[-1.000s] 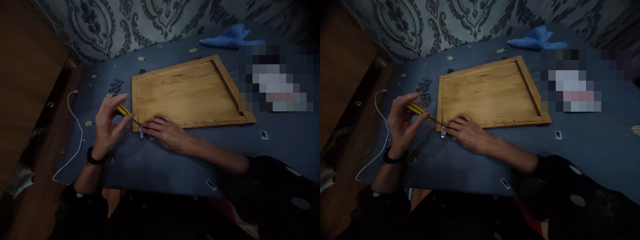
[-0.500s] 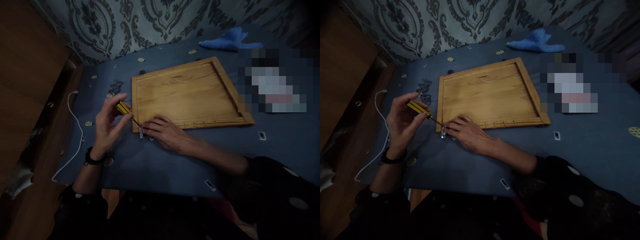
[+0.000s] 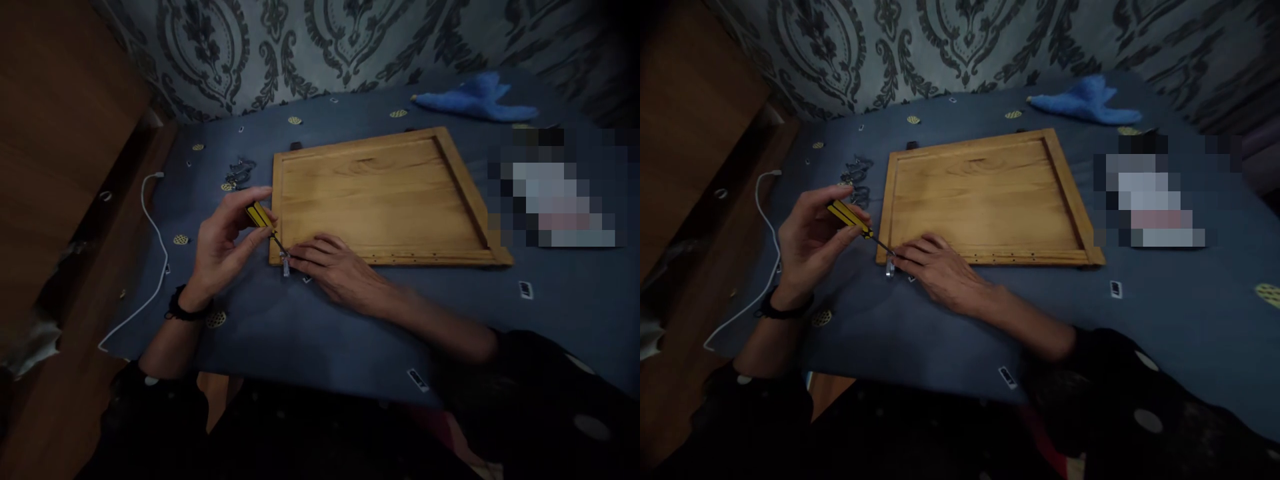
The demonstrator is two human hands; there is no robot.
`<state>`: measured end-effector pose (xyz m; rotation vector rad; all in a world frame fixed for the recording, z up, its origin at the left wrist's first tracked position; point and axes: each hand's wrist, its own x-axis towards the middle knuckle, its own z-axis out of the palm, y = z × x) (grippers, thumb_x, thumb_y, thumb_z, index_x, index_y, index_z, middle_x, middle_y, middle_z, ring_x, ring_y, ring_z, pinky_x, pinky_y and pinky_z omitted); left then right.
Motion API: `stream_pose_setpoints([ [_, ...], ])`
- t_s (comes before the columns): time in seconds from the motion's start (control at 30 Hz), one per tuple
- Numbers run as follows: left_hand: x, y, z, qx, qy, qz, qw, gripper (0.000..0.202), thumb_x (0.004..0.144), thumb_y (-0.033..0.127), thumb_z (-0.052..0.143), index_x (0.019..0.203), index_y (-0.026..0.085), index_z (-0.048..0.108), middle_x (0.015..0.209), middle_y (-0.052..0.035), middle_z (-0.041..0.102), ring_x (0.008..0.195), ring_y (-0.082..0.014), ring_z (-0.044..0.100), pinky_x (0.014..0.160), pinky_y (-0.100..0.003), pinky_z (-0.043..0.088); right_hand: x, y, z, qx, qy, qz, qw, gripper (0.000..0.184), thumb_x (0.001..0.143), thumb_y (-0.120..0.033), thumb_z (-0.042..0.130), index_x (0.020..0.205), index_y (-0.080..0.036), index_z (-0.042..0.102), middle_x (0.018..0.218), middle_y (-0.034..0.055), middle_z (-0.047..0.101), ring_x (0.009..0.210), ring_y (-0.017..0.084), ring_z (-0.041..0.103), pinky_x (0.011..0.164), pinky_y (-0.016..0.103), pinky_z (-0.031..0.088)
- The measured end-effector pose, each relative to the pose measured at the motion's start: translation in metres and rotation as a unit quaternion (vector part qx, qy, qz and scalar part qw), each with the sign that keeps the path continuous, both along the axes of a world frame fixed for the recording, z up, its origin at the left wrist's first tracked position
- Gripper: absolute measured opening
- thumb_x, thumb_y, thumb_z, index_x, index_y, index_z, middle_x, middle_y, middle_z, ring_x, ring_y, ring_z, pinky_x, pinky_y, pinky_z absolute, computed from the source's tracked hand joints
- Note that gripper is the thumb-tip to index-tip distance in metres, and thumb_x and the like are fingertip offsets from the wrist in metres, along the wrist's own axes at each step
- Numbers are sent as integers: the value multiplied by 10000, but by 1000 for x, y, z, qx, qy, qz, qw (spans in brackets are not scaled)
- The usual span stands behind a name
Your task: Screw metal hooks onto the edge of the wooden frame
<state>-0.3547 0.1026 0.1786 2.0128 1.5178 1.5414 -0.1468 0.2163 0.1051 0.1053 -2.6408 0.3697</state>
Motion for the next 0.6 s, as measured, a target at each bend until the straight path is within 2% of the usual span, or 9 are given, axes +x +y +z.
stream_pose_setpoints([
  [0.17,-4,0,1,27,-17,41,999,467,959,419,695,1390,365,524,1083,-31,676,1016,-228,748,911,-446,665,0,0,-3,-16,-10,0,1000,400,1004,-105,479,1360,-150,655,1325,147,713,1251,279,620,1065,515,466],
  [0.23,-5,0,2,33,-12,53,998,465,961,443,687,1387,365,518,1100,-33,674,1012,-227,749,897,-439,667,1,0,-4,-15,-10,-5,1000,391,1014,-116,475,1357,-162,657,1337,136,709,1261,273,617,1079,507,457],
  [0.6,2,0,-4,4,-26,22,999,403,974,309,683,1362,318,571,1162,-45,699,993,-181,748,888,-350,666,0,-1,1,-3,-24,-12,1000,399,1017,-106,458,1350,-175,667,1334,131,715,1263,266,615,1077,495,469],
])
